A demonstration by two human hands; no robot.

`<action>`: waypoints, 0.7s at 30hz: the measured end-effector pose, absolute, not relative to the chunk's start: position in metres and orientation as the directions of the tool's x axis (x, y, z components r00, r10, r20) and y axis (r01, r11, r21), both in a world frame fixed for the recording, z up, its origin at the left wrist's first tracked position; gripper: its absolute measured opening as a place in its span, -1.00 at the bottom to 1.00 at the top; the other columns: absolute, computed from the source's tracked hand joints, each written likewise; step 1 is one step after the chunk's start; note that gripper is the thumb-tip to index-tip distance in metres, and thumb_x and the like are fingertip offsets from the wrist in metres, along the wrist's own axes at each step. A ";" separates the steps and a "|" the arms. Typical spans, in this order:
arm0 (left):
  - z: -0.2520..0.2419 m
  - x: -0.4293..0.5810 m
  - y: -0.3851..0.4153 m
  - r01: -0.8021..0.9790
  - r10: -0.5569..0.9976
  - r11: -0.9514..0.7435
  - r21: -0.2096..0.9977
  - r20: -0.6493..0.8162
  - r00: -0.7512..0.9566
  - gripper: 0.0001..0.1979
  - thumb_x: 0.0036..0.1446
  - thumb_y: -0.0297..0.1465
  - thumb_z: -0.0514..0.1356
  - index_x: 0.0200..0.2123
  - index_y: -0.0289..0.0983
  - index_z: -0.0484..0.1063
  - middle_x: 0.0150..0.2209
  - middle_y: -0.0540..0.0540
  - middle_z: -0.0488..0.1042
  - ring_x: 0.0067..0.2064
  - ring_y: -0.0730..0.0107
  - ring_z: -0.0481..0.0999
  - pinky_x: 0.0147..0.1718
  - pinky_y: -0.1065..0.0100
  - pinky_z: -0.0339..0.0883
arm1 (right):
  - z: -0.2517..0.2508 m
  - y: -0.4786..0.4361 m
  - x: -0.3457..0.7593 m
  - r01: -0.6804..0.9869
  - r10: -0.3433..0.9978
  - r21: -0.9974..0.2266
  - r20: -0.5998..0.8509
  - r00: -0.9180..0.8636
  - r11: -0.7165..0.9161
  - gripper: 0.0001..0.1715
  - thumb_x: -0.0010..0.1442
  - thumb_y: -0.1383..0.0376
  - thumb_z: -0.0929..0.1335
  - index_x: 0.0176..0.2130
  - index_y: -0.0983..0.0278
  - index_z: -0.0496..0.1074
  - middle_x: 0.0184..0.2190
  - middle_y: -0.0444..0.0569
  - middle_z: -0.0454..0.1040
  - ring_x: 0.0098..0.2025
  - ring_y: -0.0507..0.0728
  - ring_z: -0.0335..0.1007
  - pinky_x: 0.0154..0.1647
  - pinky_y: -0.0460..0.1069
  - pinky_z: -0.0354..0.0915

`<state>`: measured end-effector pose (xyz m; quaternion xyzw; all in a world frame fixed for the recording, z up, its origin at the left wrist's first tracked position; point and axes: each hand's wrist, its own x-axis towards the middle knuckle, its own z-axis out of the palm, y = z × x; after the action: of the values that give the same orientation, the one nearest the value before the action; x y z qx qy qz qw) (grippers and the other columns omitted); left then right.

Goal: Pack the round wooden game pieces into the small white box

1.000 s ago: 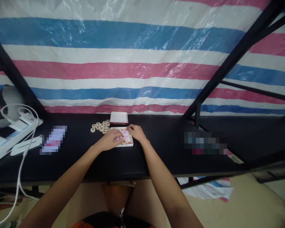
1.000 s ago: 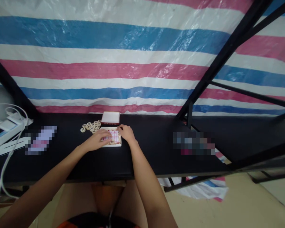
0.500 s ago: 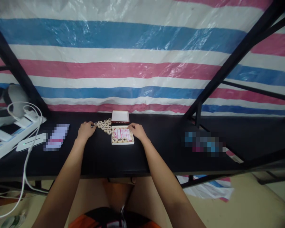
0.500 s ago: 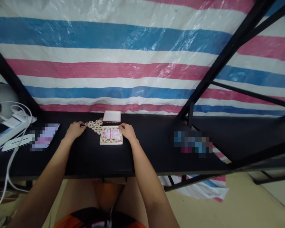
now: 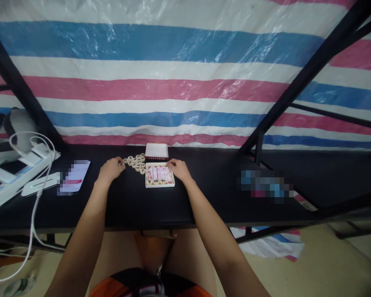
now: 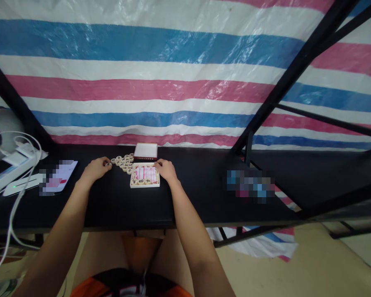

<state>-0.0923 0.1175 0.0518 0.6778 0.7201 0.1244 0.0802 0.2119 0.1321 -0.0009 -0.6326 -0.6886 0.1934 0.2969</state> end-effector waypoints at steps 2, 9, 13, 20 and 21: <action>0.054 -0.086 0.115 0.947 0.990 -0.050 0.318 0.143 0.005 -0.72 0.06 -0.26 0.15 -0.14 -0.17 0.42 -0.19 -0.12 0.52 -0.19 0.13 0.51 -0.28 0.28 0.32 | 0.000 0.131 0.212 0.762 0.986 -0.635 0.167 -0.027 0.128 -0.71 0.22 0.17 0.26 -0.26 0.18 0.55 -0.34 -0.08 0.57 -0.27 0.09 0.45 -0.24 -0.11 0.22; 0.045 -0.018 0.094 0.608 0.767 -0.641 0.468 0.415 0.489 -0.85 0.16 -0.30 0.13 -0.29 -0.24 0.43 -0.25 -0.08 0.50 -0.19 0.29 0.46 -0.13 0.30 0.30 | 0.001 0.131 0.211 0.787 0.988 -0.604 0.150 -0.041 0.124 -0.68 0.23 0.16 0.24 -0.23 0.18 0.55 -0.33 -0.07 0.57 -0.26 0.10 0.45 -0.25 -0.10 0.21; 0.031 0.016 0.084 0.507 0.655 -0.754 0.418 0.415 0.631 -0.85 0.18 -0.31 0.16 -0.26 -0.25 0.46 -0.25 -0.09 0.52 -0.15 0.25 0.44 -0.10 0.26 0.28 | 0.002 0.131 0.211 0.784 0.988 -0.608 0.149 -0.043 0.125 -0.69 0.23 0.17 0.25 -0.23 0.19 0.55 -0.34 -0.07 0.57 -0.26 0.09 0.46 -0.25 -0.11 0.22; 0.017 0.030 0.085 0.524 0.638 -0.767 0.371 0.349 0.687 -0.84 0.21 -0.32 0.18 -0.21 -0.21 0.53 -0.17 -0.05 0.58 -0.08 0.28 0.48 -0.01 0.25 0.22 | 0.001 0.130 0.211 0.756 0.984 -0.637 0.169 -0.048 0.147 -0.70 0.22 0.20 0.26 -0.24 0.19 0.56 -0.32 -0.07 0.58 -0.23 0.09 0.47 -0.20 -0.12 0.24; 0.016 0.031 0.085 0.520 0.631 -0.773 0.364 0.351 0.692 -0.84 0.22 -0.33 0.17 -0.20 -0.21 0.53 -0.16 -0.04 0.58 -0.08 0.29 0.48 -0.02 0.26 0.22 | 0.001 0.131 0.211 0.754 0.984 -0.640 0.170 -0.050 0.149 -0.70 0.22 0.19 0.26 -0.24 0.19 0.56 -0.32 -0.07 0.58 -0.23 0.09 0.47 -0.20 -0.12 0.24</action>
<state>0.0309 0.0848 0.0157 0.9121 0.3154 0.2333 0.1190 0.2109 0.1305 0.0009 -0.6224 -0.6981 0.1946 0.2956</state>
